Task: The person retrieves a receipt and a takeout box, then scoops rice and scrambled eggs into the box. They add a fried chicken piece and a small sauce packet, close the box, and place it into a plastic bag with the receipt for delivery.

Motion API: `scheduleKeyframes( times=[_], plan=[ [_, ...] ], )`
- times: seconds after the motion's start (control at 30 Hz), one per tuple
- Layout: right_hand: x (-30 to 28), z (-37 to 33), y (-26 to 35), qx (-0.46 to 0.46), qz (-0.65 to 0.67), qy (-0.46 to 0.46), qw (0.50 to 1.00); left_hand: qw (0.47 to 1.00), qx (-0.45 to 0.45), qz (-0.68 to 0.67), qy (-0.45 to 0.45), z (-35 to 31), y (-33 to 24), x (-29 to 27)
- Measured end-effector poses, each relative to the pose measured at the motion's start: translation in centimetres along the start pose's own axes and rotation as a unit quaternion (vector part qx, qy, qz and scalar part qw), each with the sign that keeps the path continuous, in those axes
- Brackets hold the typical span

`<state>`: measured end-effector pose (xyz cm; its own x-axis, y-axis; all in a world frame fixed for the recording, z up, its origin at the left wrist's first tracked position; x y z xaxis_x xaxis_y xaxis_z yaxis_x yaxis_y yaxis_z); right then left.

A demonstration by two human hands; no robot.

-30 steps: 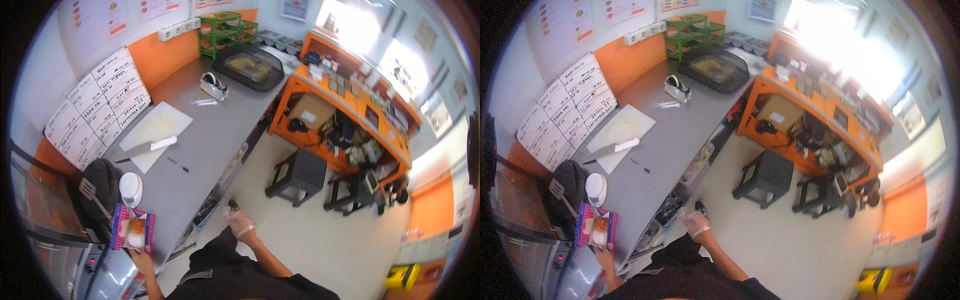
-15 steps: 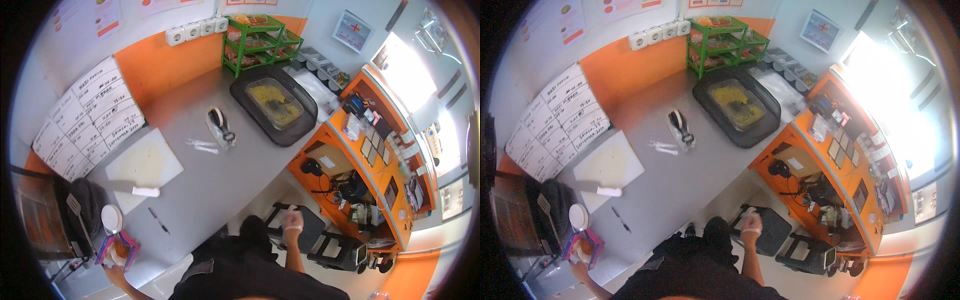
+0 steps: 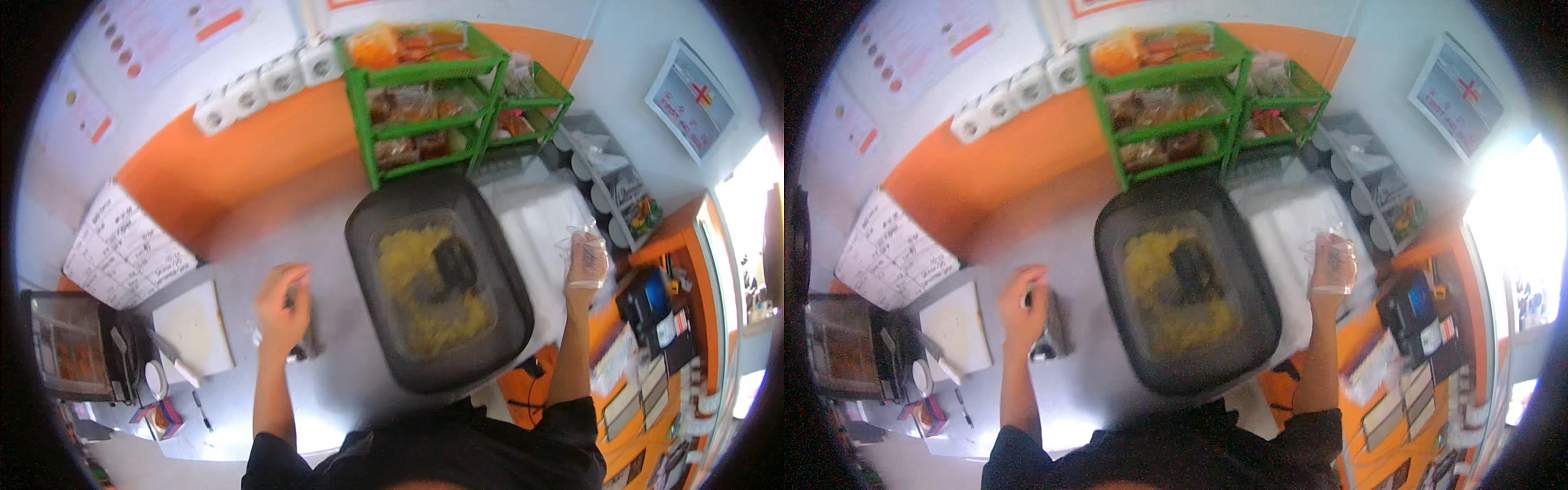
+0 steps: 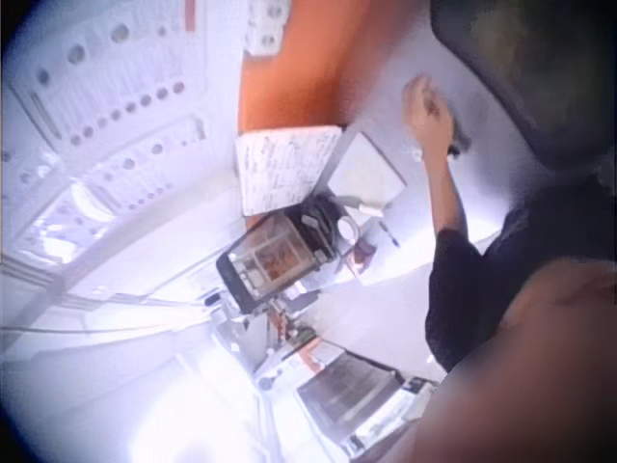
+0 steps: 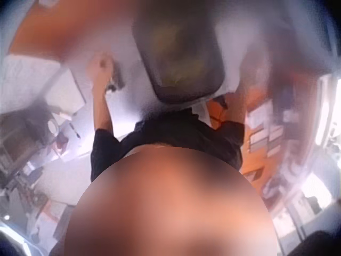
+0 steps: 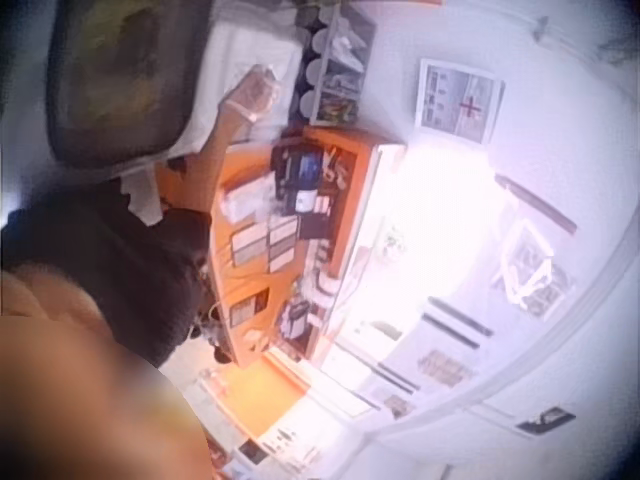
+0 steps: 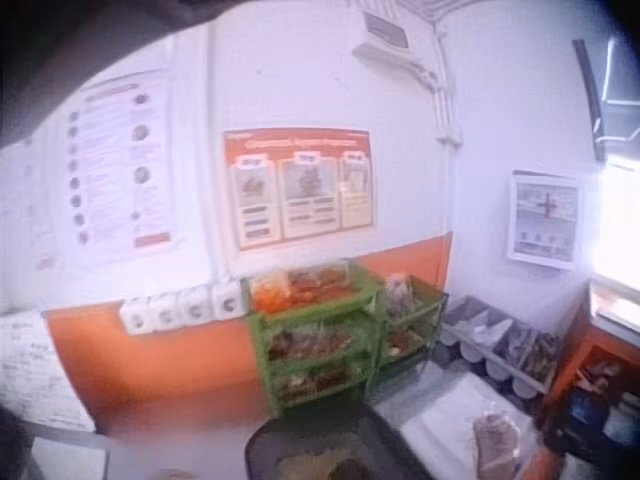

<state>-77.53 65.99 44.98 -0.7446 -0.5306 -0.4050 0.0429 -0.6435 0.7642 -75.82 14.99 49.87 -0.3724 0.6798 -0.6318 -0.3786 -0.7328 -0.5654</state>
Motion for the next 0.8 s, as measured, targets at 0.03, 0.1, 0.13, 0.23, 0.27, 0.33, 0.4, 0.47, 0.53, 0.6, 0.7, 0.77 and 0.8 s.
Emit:
scheduleKeyframes(
  times=[0.03, 0.1, 0.13, 0.23, 0.27, 0.33, 0.4, 0.47, 0.53, 0.6, 0.7, 0.77, 0.8],
  plan=[
    [1.6, 3.2, 1.3, -0.065, -0.005, -0.002, 0.998, 0.999, 0.008, -0.025, 0.029, 2.9, 0.0, 4.1],
    [3.2, 5.9, 3.0, -0.185, -0.040, 0.014, 0.982, 0.997, -0.013, 0.020, 0.076, 8.5, -1.4, 11.2],
    [4.2, 7.4, 1.8, -0.161, -0.014, 0.049, 0.986, 0.995, 0.012, 0.045, 0.087, 10.9, -1.8, 14.1],
    [7.1, 12.7, -1.1, -0.167, 0.019, 0.090, 0.982, 0.981, -0.008, 0.138, 0.134, 15.8, -0.7, 22.2],
    [8.3, 14.0, -0.5, -0.213, 0.006, 0.088, 0.973, 0.971, -0.038, 0.180, 0.154, 16.7, 0.8, 23.5],
    [10.3, 17.3, -0.7, -0.242, -0.013, 0.068, 0.968, 0.948, -0.075, 0.247, 0.188, 17.8, 3.4, 25.3],
    [12.7, 21.0, -2.2, -0.212, -0.023, 0.040, 0.976, 0.889, -0.161, 0.313, 0.295, 17.9, 6.3, 26.9],
    [15.2, 24.9, -1.8, -0.251, -0.022, 0.034, 0.967, 0.881, -0.155, 0.334, 0.298, 18.0, 6.7, 27.5],
    [18.5, 28.6, -1.3, -0.272, -0.043, 0.048, 0.960, 0.874, -0.155, 0.359, 0.291, 18.5, 6.6, 27.4],
    [22.1, 31.4, -0.9, -0.276, -0.096, 0.085, 0.953, 0.872, -0.160, 0.375, 0.271, 18.8, 6.0, 27.1],
    [27.1, 33.3, -1.1, -0.234, -0.169, 0.179, 0.941, 0.940, -0.045, 0.302, 0.149, 18.7, 1.8, 24.8],
    [29.5, 33.7, -1.5, -0.158, -0.205, 0.288, 0.922, 0.954, 0.011, 0.289, 0.084, 18.1, -1.6, 22.1],
    [30.4, 34.3, -2.0, -0.155, -0.229, 0.283, 0.918, 0.958, 0.039, 0.280, 0.050, 17.6, -3.1, 20.8]
  ],
)
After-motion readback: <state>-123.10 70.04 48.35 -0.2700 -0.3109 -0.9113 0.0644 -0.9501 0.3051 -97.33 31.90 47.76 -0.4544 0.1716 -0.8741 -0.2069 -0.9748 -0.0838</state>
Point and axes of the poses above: each hand's wrist, its own z-axis towards the middle knuckle, its own x-axis out of the palm, y = z × x, the point moved 8 cm from there along z, towards the middle knuckle
